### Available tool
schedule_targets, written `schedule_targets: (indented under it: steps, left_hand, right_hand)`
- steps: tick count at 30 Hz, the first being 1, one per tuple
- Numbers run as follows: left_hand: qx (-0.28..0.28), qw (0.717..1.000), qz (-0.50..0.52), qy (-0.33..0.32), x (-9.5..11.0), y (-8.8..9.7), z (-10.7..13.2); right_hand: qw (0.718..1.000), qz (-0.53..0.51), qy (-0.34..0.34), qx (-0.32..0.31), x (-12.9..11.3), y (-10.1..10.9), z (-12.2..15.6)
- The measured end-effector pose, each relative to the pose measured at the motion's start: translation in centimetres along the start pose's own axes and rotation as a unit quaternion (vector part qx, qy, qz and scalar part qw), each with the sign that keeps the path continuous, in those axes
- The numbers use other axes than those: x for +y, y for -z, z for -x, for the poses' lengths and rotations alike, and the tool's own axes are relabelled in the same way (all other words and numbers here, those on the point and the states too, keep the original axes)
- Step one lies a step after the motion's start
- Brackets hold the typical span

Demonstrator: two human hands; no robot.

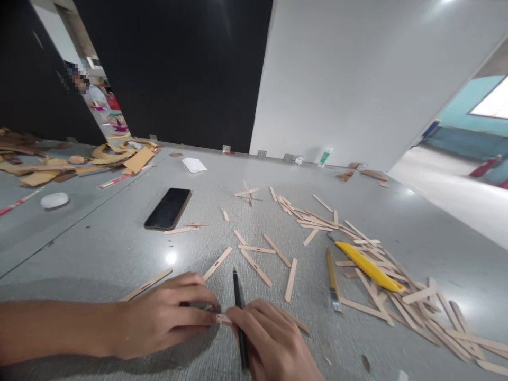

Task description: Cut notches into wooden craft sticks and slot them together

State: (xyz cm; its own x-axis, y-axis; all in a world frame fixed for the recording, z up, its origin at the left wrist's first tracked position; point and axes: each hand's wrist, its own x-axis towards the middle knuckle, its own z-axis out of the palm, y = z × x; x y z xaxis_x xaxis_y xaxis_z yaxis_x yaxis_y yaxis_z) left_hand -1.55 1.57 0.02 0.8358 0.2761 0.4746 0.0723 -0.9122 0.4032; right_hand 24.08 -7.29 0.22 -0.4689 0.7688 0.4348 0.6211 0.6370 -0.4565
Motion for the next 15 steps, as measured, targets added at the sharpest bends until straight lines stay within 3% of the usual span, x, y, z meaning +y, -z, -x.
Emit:
schedule_targets:
  steps: [7, 10, 15]
  left_hand:
    - [0.004, 0.999, -0.029, -0.012, 0.16, 0.23, -0.14]
    - [0.013, 1.0, -0.016, -0.004, 0.1, 0.15, -0.29]
    - [0.016, 1.0, -0.001, -0.004, 0.1, -0.26, -0.31]
  right_hand:
    - [0.993, 0.01, -0.07, 0.092, 0.71, -0.2, 0.3]
    - [0.993, 0.023, -0.091, 0.073, 0.94, -0.36, 0.37]
    - [0.997, 0.039, -0.059, 0.044, 0.97, -0.65, 0.38]
